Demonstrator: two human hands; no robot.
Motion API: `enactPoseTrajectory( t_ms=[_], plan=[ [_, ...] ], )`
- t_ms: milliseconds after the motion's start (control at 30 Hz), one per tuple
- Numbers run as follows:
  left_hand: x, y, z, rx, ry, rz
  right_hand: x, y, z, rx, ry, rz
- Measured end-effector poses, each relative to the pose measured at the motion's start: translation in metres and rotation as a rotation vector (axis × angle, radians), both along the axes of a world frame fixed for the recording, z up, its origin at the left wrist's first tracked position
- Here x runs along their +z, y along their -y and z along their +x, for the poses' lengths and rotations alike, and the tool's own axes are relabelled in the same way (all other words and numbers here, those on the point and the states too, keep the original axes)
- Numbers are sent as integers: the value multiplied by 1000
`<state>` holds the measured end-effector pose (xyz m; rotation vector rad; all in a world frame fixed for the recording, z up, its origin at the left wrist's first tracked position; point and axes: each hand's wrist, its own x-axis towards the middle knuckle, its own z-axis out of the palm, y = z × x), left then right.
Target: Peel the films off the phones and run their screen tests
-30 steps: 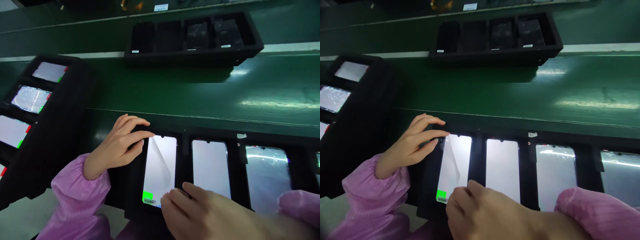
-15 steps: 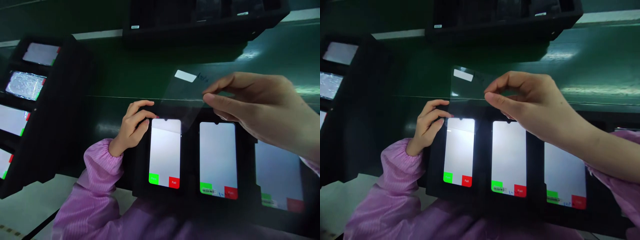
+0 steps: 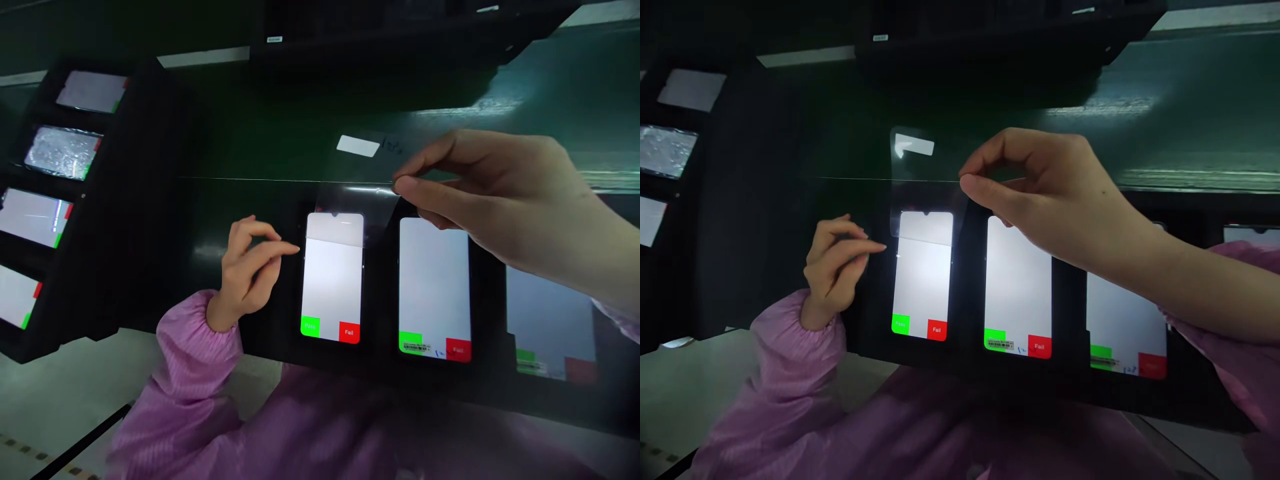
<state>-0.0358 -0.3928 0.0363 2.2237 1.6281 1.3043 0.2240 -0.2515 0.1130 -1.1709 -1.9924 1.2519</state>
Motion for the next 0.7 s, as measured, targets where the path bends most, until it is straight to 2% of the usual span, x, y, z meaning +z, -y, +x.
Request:
enactPoseTrajectory(
  t_ms=[133, 267, 500, 633, 700],
  plan=[
    [6, 24, -1, -38, -180, -71, 5, 7, -1, 14, -16, -8],
    [8, 35, 1, -30, -259, -122, 7, 13, -2, 41, -18, 5],
    [14, 57, 8, -58, -288, -150, 2, 21, 0, 91, -49, 17],
    [16, 72, 9, -51, -253, -164, -6, 29, 2, 120, -86, 17],
    [17, 79, 9, -35, -212, -157, -11, 37, 9, 207, -66, 35]
  ],
)
